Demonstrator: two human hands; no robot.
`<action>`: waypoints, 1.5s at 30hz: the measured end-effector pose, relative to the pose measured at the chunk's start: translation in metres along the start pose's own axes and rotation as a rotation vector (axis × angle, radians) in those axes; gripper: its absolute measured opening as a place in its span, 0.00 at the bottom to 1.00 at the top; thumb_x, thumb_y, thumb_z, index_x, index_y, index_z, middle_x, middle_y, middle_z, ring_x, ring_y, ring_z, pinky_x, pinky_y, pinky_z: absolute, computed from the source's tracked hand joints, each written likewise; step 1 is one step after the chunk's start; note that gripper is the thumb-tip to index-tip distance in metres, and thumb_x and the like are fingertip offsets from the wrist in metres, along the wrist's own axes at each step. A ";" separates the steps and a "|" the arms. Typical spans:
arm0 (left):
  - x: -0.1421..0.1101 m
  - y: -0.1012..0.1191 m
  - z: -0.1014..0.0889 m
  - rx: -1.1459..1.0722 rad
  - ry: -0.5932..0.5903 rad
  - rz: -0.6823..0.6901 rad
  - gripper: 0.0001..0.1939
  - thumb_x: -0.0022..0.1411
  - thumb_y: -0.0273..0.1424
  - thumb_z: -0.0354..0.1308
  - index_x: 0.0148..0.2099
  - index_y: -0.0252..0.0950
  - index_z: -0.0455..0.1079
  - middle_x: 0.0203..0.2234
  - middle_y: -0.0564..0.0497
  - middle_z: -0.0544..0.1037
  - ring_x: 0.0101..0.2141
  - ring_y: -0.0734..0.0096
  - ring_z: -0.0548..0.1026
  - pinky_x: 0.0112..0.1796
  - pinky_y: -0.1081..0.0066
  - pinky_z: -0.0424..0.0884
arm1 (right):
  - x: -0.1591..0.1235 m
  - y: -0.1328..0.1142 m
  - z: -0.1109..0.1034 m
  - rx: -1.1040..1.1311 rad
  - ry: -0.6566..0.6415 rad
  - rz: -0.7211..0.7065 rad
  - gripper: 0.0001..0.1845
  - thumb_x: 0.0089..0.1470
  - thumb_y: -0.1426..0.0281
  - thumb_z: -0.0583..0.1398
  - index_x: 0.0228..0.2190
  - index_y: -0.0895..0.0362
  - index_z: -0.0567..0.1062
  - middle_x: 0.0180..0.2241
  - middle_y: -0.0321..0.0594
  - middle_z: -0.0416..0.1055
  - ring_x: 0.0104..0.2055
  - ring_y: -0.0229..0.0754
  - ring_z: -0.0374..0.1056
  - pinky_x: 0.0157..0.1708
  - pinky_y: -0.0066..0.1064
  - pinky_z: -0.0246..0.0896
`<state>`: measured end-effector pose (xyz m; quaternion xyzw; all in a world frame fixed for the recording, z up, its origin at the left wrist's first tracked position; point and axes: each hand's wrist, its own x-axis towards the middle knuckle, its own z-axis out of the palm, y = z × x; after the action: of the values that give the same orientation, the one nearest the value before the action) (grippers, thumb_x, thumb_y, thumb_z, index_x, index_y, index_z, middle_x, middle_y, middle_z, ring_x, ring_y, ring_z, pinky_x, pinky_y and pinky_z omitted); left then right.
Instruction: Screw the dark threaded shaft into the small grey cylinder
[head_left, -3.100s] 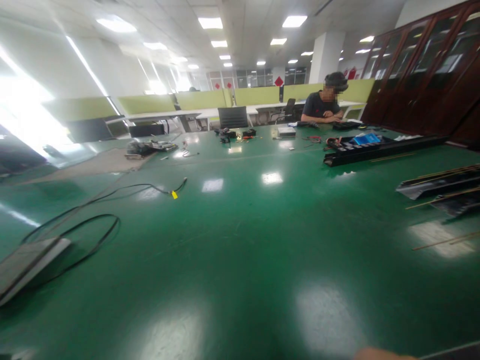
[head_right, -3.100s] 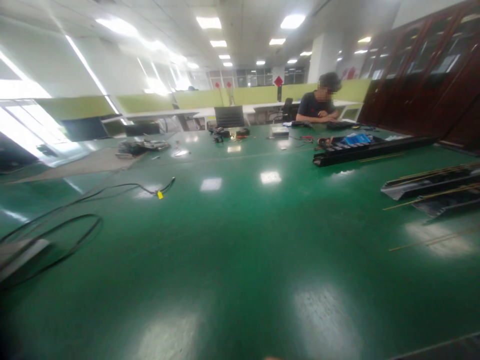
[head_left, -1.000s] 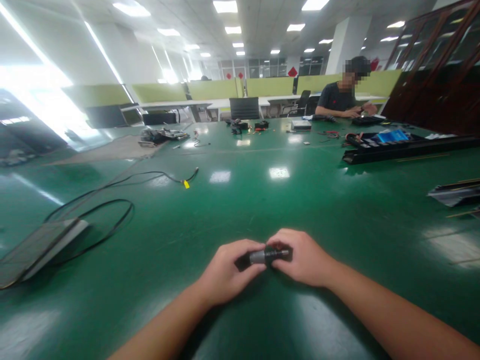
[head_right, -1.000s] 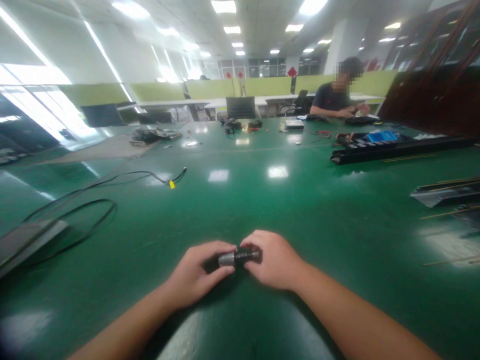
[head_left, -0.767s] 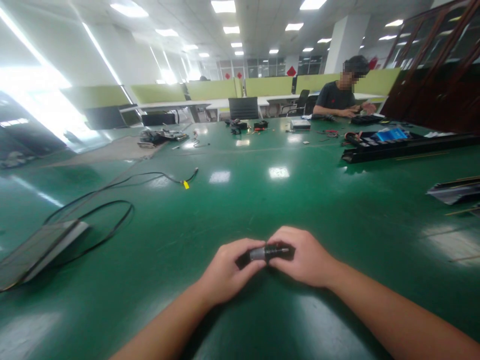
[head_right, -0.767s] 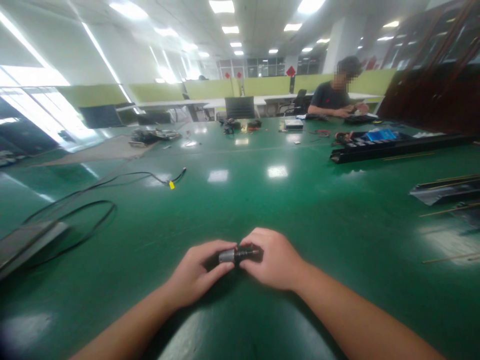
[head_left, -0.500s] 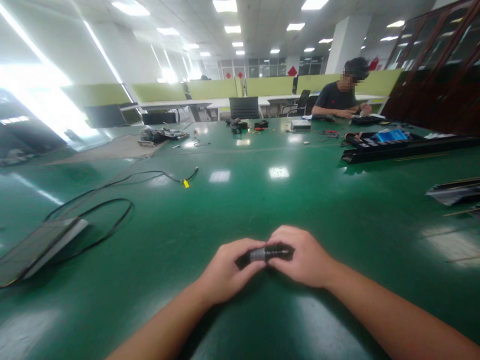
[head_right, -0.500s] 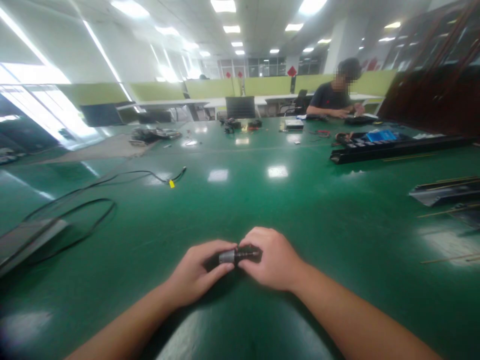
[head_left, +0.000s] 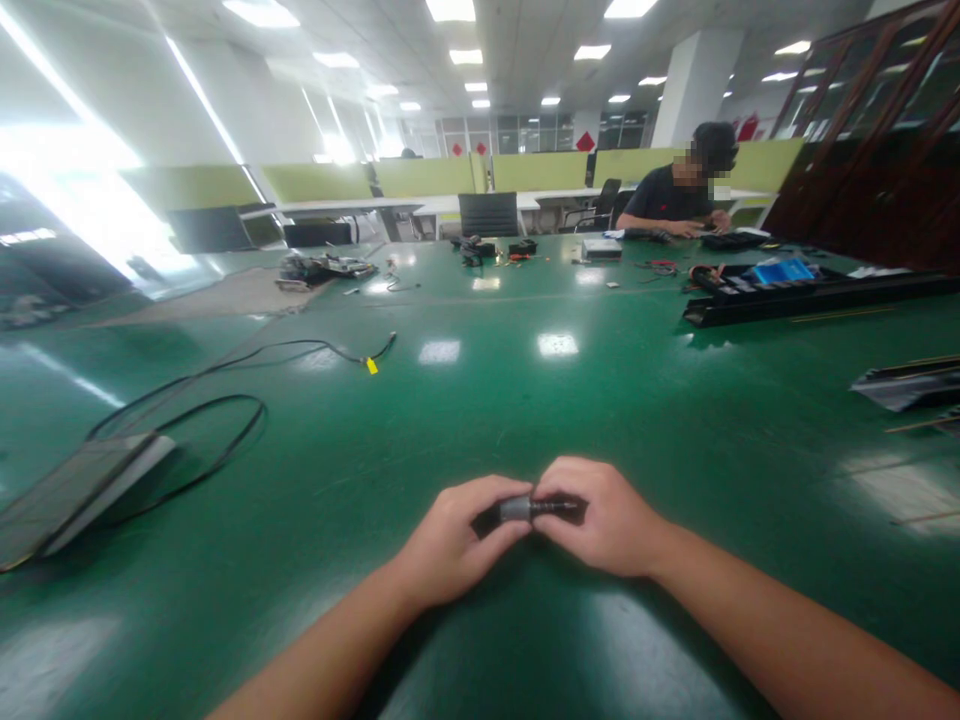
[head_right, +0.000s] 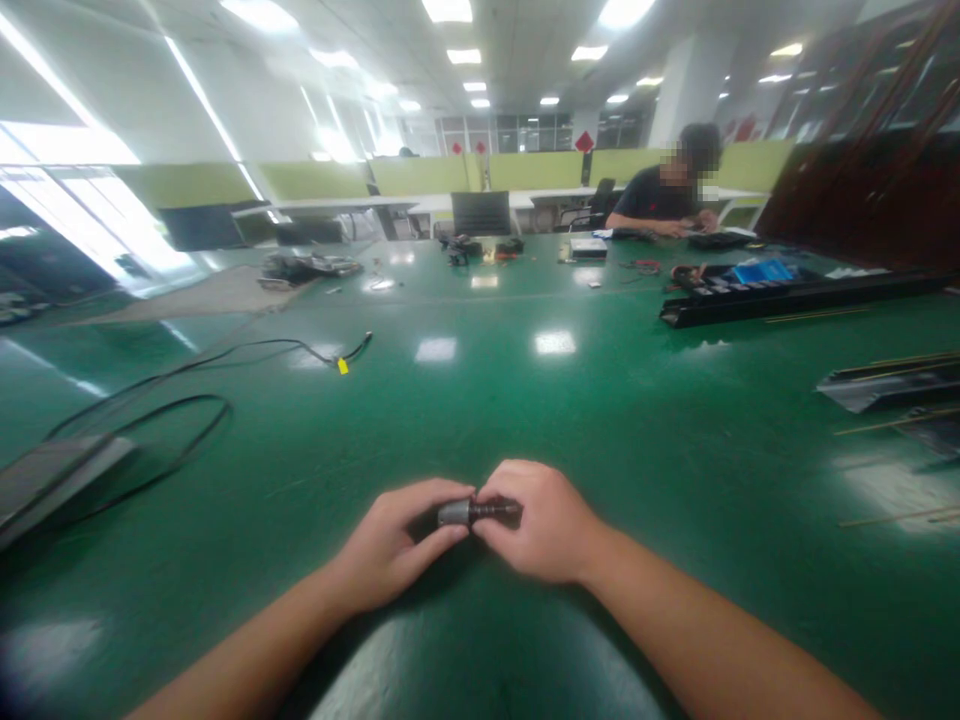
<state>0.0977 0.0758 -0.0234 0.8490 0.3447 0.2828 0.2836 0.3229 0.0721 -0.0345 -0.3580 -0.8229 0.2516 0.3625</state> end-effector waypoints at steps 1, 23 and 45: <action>0.000 0.001 0.000 -0.001 0.000 0.002 0.14 0.65 0.34 0.58 0.52 0.37 0.72 0.43 0.46 0.79 0.43 0.65 0.77 0.47 0.66 0.73 | 0.000 0.000 0.000 -0.003 -0.003 0.004 0.06 0.51 0.74 0.65 0.34 0.56 0.77 0.33 0.39 0.73 0.35 0.41 0.68 0.37 0.32 0.62; -0.002 -0.001 0.001 0.037 0.030 -0.046 0.14 0.65 0.34 0.58 0.52 0.38 0.72 0.44 0.47 0.79 0.44 0.65 0.77 0.47 0.66 0.73 | 0.002 0.001 0.000 -0.038 -0.002 0.020 0.04 0.52 0.73 0.65 0.32 0.56 0.77 0.31 0.38 0.73 0.33 0.41 0.68 0.35 0.31 0.62; -0.001 -0.002 0.000 0.063 0.059 -0.038 0.14 0.65 0.34 0.58 0.52 0.38 0.72 0.43 0.46 0.80 0.43 0.65 0.78 0.47 0.66 0.74 | 0.003 0.001 0.000 -0.047 0.026 0.046 0.03 0.52 0.73 0.65 0.32 0.56 0.78 0.30 0.37 0.73 0.32 0.40 0.68 0.34 0.30 0.61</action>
<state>0.0966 0.0763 -0.0248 0.8422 0.3775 0.2912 0.2519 0.3223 0.0750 -0.0344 -0.3887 -0.8153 0.2358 0.3586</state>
